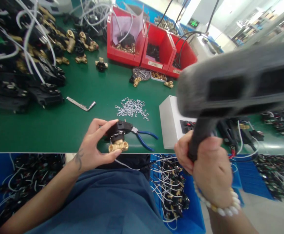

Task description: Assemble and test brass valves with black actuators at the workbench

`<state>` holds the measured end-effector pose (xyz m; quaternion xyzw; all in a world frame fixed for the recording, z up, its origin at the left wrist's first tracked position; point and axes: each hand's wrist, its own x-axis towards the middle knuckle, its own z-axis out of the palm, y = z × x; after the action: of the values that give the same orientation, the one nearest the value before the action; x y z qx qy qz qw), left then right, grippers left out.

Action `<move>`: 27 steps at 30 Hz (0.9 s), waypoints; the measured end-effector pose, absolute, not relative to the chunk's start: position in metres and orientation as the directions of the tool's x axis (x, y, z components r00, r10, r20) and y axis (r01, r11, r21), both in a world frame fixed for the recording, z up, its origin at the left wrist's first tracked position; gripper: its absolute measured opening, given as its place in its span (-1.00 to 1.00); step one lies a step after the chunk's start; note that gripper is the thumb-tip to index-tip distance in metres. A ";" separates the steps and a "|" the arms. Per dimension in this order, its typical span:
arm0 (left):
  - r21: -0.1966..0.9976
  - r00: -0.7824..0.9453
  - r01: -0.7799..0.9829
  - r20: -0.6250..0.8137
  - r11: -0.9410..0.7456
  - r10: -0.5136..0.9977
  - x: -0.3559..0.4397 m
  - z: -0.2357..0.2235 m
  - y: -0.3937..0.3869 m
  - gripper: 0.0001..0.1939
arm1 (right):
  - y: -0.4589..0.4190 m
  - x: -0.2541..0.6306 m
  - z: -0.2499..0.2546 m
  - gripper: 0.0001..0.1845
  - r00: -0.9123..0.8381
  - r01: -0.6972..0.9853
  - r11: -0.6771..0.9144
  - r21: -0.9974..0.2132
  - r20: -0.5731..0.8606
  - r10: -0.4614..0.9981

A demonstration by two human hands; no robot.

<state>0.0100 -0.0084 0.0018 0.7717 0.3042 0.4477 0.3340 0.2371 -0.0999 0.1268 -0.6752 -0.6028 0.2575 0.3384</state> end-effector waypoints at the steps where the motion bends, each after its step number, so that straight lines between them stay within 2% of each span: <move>1: 0.790 0.415 0.170 0.485 -0.589 0.770 0.010 0.002 -0.008 -0.30 | -0.099 0.238 0.124 -0.40 0.111 0.626 -0.092 -0.775 -0.028 0.993; 3: 0.796 0.415 0.173 0.475 -0.580 0.776 0.009 0.003 -0.009 -0.31 | -0.097 0.239 0.121 -0.38 0.031 0.724 -0.168 -0.669 -0.212 0.977; 4: 0.799 0.418 0.174 0.470 -0.576 0.778 0.009 0.003 -0.009 -0.32 | -0.097 0.240 0.122 -0.37 0.029 0.772 -0.176 -0.611 -0.243 0.970; 5: 0.798 0.417 0.174 0.471 -0.577 0.778 0.009 0.002 -0.009 -0.32 | -0.097 0.241 0.124 -0.37 0.053 0.778 -0.171 -0.605 -0.208 0.977; 8: 0.787 0.407 0.166 0.494 -0.594 0.768 0.011 0.001 -0.008 -0.31 | -0.099 0.239 0.130 -0.41 0.237 0.623 -0.044 -0.781 0.135 0.962; 10: 0.783 0.403 0.165 0.502 -0.600 0.766 0.011 0.000 -0.008 -0.31 | -0.100 0.235 0.129 -0.41 0.289 0.565 0.033 -0.824 0.236 0.928; 11: 0.785 0.405 0.164 0.499 -0.598 0.766 0.012 0.000 -0.008 -0.31 | -0.100 0.233 0.128 -0.42 0.249 0.589 0.024 -0.808 0.209 0.946; 14: 0.792 0.406 0.154 0.494 -0.591 0.769 0.012 0.001 -0.009 -0.32 | -0.099 0.232 0.126 -0.43 0.023 0.769 -0.077 -0.635 -0.094 0.995; 15: 0.793 0.406 0.152 0.494 -0.589 0.769 0.012 0.001 -0.009 -0.33 | -0.099 0.233 0.128 -0.43 0.002 0.794 -0.087 -0.601 -0.140 0.990; 16: 0.794 0.409 0.153 0.491 -0.588 0.769 0.012 0.001 -0.009 -0.33 | -0.099 0.234 0.131 -0.42 0.011 0.790 -0.088 -0.607 -0.128 0.992; 19: 0.790 0.414 0.161 0.490 -0.592 0.767 0.012 0.000 -0.010 -0.31 | -0.098 0.234 0.137 -0.40 0.230 0.607 -0.011 -0.794 0.162 0.960; 21: 0.784 0.407 0.159 0.502 -0.600 0.763 0.012 0.000 -0.010 -0.31 | -0.097 0.231 0.134 -0.38 0.276 0.558 0.040 -0.829 0.231 0.933; 22: 0.784 0.404 0.157 0.504 -0.600 0.764 0.012 0.000 -0.010 -0.32 | -0.097 0.230 0.131 -0.38 0.230 0.590 0.019 -0.807 0.190 0.954; 25: 0.801 0.416 0.148 0.481 -0.580 0.772 0.012 0.001 -0.009 -0.34 | -0.097 0.231 0.123 -0.38 0.016 0.774 -0.077 -0.629 -0.103 0.995; 26: 0.806 0.418 0.145 0.476 -0.574 0.774 0.012 0.001 -0.009 -0.34 | -0.097 0.233 0.123 -0.41 0.003 0.796 -0.082 -0.599 -0.133 0.991; 27: 0.807 0.419 0.142 0.475 -0.573 0.774 0.012 0.001 -0.009 -0.34 | -0.098 0.235 0.124 -0.42 0.013 0.786 -0.071 -0.614 -0.099 0.995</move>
<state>0.0119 -0.0093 0.0013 0.7651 0.2994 0.4483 0.3522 0.2352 -0.0981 0.1235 -0.6832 -0.6518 0.2625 0.1989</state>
